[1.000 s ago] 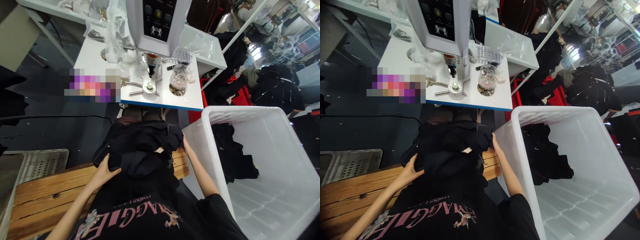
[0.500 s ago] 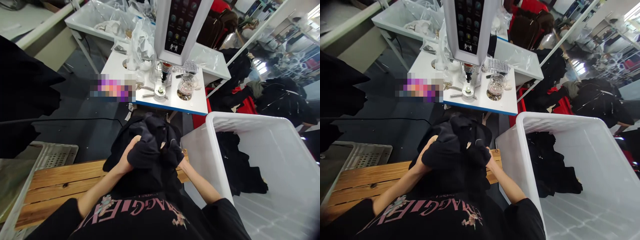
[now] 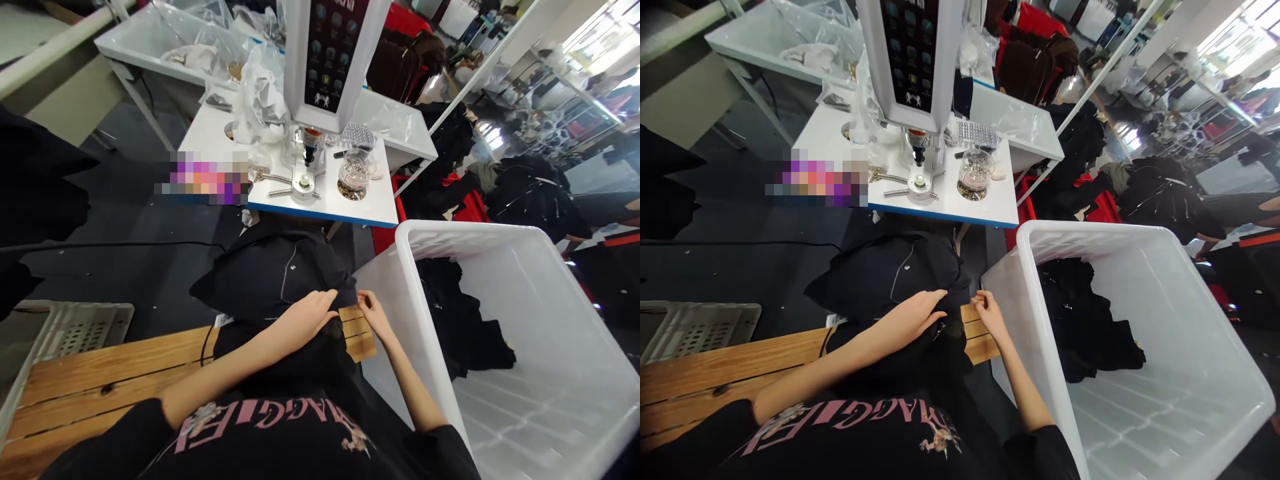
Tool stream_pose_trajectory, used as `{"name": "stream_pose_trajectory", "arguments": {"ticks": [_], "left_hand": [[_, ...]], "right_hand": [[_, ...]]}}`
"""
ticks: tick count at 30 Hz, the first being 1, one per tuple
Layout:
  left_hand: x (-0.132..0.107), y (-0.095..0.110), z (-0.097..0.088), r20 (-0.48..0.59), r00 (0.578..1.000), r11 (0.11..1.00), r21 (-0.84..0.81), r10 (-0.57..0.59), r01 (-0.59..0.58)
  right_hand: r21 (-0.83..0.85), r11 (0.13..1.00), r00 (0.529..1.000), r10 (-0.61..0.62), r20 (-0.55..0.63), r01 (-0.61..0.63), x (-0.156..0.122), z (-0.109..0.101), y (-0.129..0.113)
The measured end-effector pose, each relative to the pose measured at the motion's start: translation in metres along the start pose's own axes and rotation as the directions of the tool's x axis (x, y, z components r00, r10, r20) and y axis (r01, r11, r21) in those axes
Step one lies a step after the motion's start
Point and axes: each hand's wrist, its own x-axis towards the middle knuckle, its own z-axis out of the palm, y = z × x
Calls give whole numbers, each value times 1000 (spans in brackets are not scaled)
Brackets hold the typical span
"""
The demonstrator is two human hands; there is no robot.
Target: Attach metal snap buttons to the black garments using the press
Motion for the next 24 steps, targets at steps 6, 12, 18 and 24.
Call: {"name": "stream_pose_trajectory", "arguments": {"ticks": [6,12,18,24], "left_hand": [[-18,-6,53,207,977,991,115,41,-66],[-28,-20,-1,13,1000,996,-86,6,-5],[-79,-110,-72,-424,777,847,43,-465,530],[-110,-127,-61,43,653,592,470,-756,655]], "right_hand": [[-191,953,963,-201,180,235,-18,2,-46],[-157,957,951,-206,231,246,24,39,-48],[-97,946,935,-284,214,309,48,12,-29],[-336,823,838,-273,473,458,23,67,-27]]}}
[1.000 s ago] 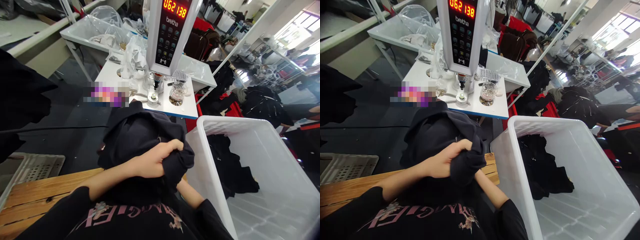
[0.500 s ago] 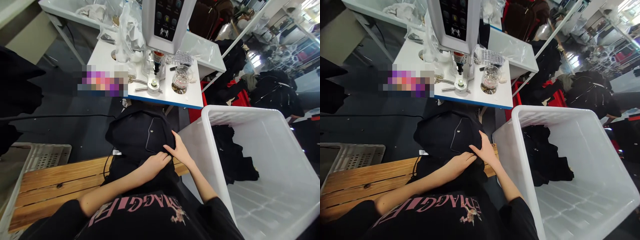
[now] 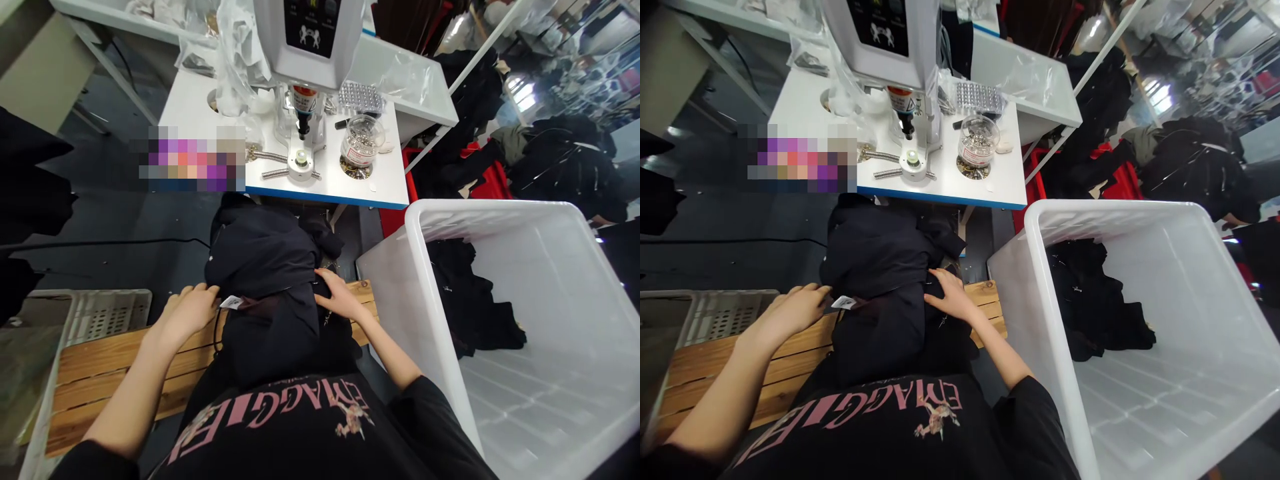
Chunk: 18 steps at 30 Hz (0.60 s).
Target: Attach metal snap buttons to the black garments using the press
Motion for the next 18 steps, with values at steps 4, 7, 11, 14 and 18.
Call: {"name": "stream_pose_trajectory", "arguments": {"ticks": [4,7,11,14,18], "left_hand": [[-20,65,-45,-488,848,952,-97,208,-289],[-6,99,-62,-343,689,732,-7,638,-682],[24,87,-47,-168,709,715,-37,684,-698],[25,65,-42,-128,882,878,-107,453,-466],[29,73,-53,-186,964,981,-14,189,-195]], "right_hand": [[-251,967,999,-43,6,43,13,26,-38],[-306,946,994,-113,0,108,10,24,-54],[-180,981,986,-90,-140,64,-23,-2,-45],[-29,999,999,13,-51,-15,-48,-28,-23],[-20,999,988,43,-151,-47,-32,-51,4]]}}
